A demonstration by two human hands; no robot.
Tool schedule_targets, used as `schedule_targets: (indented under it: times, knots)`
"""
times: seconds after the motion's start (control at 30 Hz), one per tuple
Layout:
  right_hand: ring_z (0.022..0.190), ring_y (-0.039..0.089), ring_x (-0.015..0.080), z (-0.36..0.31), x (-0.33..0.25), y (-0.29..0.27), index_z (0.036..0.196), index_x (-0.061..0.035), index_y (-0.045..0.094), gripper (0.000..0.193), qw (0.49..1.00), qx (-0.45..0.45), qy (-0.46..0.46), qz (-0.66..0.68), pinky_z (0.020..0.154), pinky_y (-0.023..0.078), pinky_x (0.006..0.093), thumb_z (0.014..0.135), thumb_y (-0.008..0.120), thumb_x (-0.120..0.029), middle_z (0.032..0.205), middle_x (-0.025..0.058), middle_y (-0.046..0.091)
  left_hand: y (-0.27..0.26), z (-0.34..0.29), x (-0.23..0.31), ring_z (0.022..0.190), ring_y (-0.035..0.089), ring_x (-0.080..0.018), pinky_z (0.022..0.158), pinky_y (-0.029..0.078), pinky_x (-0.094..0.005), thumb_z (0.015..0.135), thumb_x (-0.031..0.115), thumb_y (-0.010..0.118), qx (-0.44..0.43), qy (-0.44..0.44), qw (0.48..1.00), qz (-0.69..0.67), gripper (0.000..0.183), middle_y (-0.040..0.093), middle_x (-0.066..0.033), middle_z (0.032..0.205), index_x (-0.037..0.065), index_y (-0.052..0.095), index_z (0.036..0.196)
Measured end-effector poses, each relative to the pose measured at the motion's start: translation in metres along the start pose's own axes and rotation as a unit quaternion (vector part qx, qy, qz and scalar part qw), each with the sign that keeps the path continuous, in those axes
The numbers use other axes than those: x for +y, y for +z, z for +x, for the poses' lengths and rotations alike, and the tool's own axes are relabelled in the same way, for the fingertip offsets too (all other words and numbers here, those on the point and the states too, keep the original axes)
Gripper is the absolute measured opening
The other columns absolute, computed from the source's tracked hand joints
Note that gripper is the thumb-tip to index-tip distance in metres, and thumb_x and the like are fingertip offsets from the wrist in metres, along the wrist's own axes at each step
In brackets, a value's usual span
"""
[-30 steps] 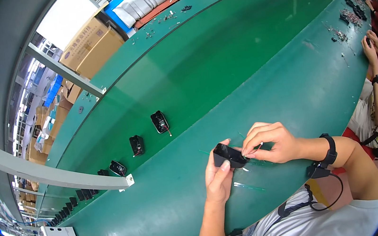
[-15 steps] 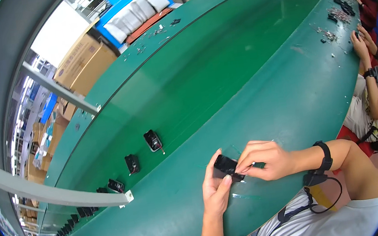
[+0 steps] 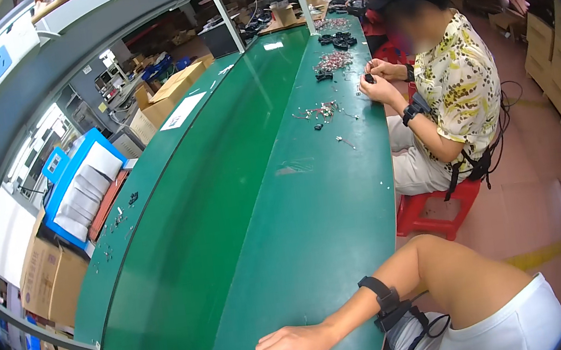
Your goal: The person assembles small black electronic housings on a green workbench. They pick up housings, insert small components, and place the assembled units in a line. The person also reaches into a cardboard box to retrieve additional housings.
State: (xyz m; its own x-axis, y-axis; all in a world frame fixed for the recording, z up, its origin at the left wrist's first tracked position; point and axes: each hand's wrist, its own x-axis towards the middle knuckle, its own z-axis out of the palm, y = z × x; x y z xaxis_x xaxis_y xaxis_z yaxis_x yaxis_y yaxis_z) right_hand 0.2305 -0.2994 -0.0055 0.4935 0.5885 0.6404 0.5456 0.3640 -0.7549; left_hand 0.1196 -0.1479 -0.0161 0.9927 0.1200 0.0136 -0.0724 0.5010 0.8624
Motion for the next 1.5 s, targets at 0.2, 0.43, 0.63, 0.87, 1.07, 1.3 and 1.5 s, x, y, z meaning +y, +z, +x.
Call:
schedule_targets:
  times: [0.2,0.43,0.63,0.87,1.07,1.3,1.5]
  knots:
    - [0.087,0.059,0.0262,0.001,0.004,0.001,0.093,-0.0011,0.064,0.007,0.999,-0.045,-0.017,0.02,0.077,0.048,0.0364,0.087,0.066,-0.004,0.089,0.0083,0.062,-0.003,0.0,0.004,0.109,0.058,-0.0274,0.08,0.051,-0.0364,0.1,0.032,0.053,0.028,-0.015,0.999,-0.011,0.056,0.055,-0.0156,0.128,-0.001,0.039,0.143]
    - [0.084,0.064,0.0295,-0.004,0.014,0.012,0.089,-0.0057,0.069,0.009,0.999,-0.007,-0.012,-0.04,0.073,0.051,0.0396,0.085,0.07,-0.014,0.089,0.0108,0.069,0.007,0.0,0.006,0.104,0.059,-0.0257,0.077,0.051,-0.0344,0.1,0.03,0.053,0.031,-0.013,0.999,0.011,0.054,0.056,-0.0147,0.126,-0.002,0.04,0.142]
    - [0.081,0.063,0.0314,-0.004,0.017,0.011,0.085,-0.0067,0.069,0.006,0.999,-0.024,-0.014,-0.032,0.072,0.051,0.0408,0.082,0.069,-0.012,0.087,0.011,0.068,0.007,-0.003,0.007,0.104,0.06,-0.0257,0.079,0.05,-0.0347,0.1,0.027,0.054,0.041,-0.028,0.998,0.024,0.052,0.057,-0.0149,0.124,-0.002,0.04,0.141]
    - [0.09,0.061,0.0316,-0.005,0.02,0.012,0.084,-0.008,0.07,0.007,0.996,-0.043,0.022,-0.074,0.079,0.049,0.0429,0.079,0.067,-0.012,0.101,0.0117,0.066,-0.004,-0.003,0.003,0.104,0.06,-0.0262,0.082,0.051,-0.0363,0.101,0.02,0.053,0.065,-0.038,0.996,0.052,0.047,0.057,-0.0148,0.125,-0.002,0.041,0.14]
    - [0.103,0.059,0.0356,0.004,0.02,0.003,0.085,-0.0072,0.072,0.013,0.996,-0.06,-0.022,-0.057,0.089,0.047,0.0437,0.075,0.071,-0.016,0.122,0.0181,0.059,-0.003,-0.004,0.006,0.113,0.058,-0.0275,0.092,0.049,-0.0401,0.101,0.017,0.052,0.076,-0.014,0.997,0.022,0.046,0.054,-0.0169,0.131,-0.003,0.04,0.141]
    - [0.111,0.058,0.0392,0.003,0.021,-0.002,0.086,-0.0045,0.073,0.023,0.995,-0.1,-0.015,-0.007,0.093,0.048,0.0466,0.074,0.08,-0.022,0.133,0.0245,0.053,-0.007,-0.005,0.005,0.119,0.055,-0.0284,0.101,0.045,-0.0401,0.101,0.014,0.053,0.082,-0.008,0.996,0.031,0.047,0.053,-0.0175,0.132,-0.005,0.039,0.141]
    - [0.109,0.06,0.0403,0.003,0.023,-0.001,0.09,-0.0031,0.074,0.028,0.989,-0.144,0.008,0.035,0.091,0.049,0.0457,0.077,0.08,-0.027,0.136,0.0262,0.052,-0.007,-0.005,0.005,0.117,0.056,-0.0283,0.1,0.045,-0.0394,0.1,0.013,0.053,0.091,0.0,0.994,0.06,0.048,0.054,-0.0187,0.13,-0.006,0.038,0.141]
